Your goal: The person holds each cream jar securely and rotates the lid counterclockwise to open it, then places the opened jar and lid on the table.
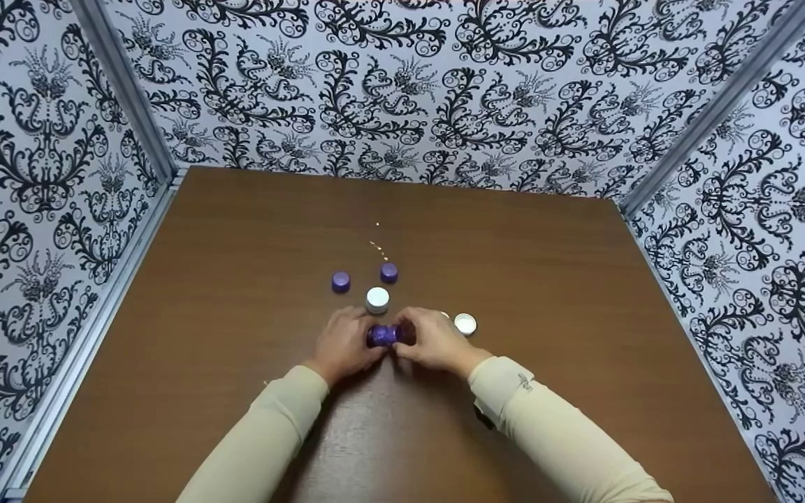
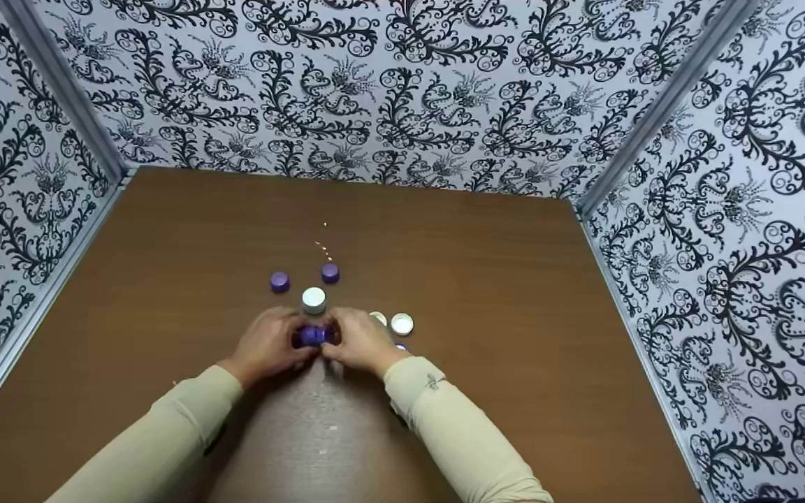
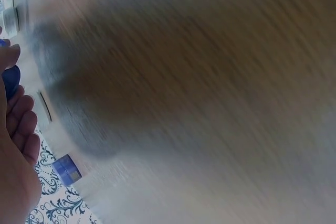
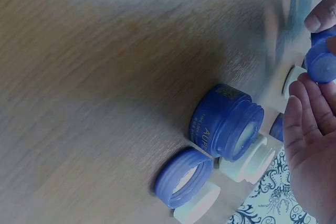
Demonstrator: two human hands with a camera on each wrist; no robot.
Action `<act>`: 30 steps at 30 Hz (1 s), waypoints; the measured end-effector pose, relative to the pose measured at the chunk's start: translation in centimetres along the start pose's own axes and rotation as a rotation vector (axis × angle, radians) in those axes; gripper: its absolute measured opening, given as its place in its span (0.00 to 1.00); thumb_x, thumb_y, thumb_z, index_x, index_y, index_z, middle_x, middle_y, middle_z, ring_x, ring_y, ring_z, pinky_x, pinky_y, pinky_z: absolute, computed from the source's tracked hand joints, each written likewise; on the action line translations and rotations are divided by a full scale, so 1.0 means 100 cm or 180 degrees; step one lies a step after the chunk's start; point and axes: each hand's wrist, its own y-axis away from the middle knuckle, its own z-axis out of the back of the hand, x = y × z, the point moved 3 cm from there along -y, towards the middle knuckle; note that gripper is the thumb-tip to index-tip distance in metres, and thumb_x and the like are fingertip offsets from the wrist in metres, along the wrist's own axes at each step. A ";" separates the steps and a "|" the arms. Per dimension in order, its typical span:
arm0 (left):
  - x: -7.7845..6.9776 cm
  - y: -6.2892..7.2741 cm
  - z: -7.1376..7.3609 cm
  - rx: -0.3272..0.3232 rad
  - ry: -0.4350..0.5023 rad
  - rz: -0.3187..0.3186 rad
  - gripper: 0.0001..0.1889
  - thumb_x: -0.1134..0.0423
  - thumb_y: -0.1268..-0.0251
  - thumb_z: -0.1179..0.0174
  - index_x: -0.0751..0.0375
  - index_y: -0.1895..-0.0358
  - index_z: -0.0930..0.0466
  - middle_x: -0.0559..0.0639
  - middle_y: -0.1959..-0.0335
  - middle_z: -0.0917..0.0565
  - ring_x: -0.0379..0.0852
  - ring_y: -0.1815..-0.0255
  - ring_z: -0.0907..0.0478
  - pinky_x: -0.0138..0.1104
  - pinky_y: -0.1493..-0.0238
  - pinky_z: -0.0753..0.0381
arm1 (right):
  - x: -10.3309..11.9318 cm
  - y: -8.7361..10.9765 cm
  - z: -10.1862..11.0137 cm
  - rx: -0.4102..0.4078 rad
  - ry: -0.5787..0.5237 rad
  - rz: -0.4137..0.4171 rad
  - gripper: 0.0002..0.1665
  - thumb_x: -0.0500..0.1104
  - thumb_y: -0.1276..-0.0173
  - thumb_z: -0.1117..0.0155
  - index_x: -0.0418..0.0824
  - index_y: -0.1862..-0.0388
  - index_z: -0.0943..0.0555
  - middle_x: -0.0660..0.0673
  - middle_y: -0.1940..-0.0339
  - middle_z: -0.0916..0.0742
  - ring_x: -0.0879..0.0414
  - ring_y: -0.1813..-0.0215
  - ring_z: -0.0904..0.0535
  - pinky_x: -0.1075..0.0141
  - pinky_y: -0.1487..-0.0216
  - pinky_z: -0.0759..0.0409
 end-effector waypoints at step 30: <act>0.003 0.002 0.000 0.0157 0.0009 0.0087 0.19 0.53 0.57 0.26 0.59 0.62 0.14 0.50 0.63 0.18 0.54 0.58 0.21 0.46 0.48 0.26 | -0.002 0.002 -0.007 0.0125 0.0140 -0.0126 0.23 0.45 0.49 0.25 0.42 0.54 0.20 0.50 0.64 0.15 0.57 0.62 0.19 0.60 0.59 0.20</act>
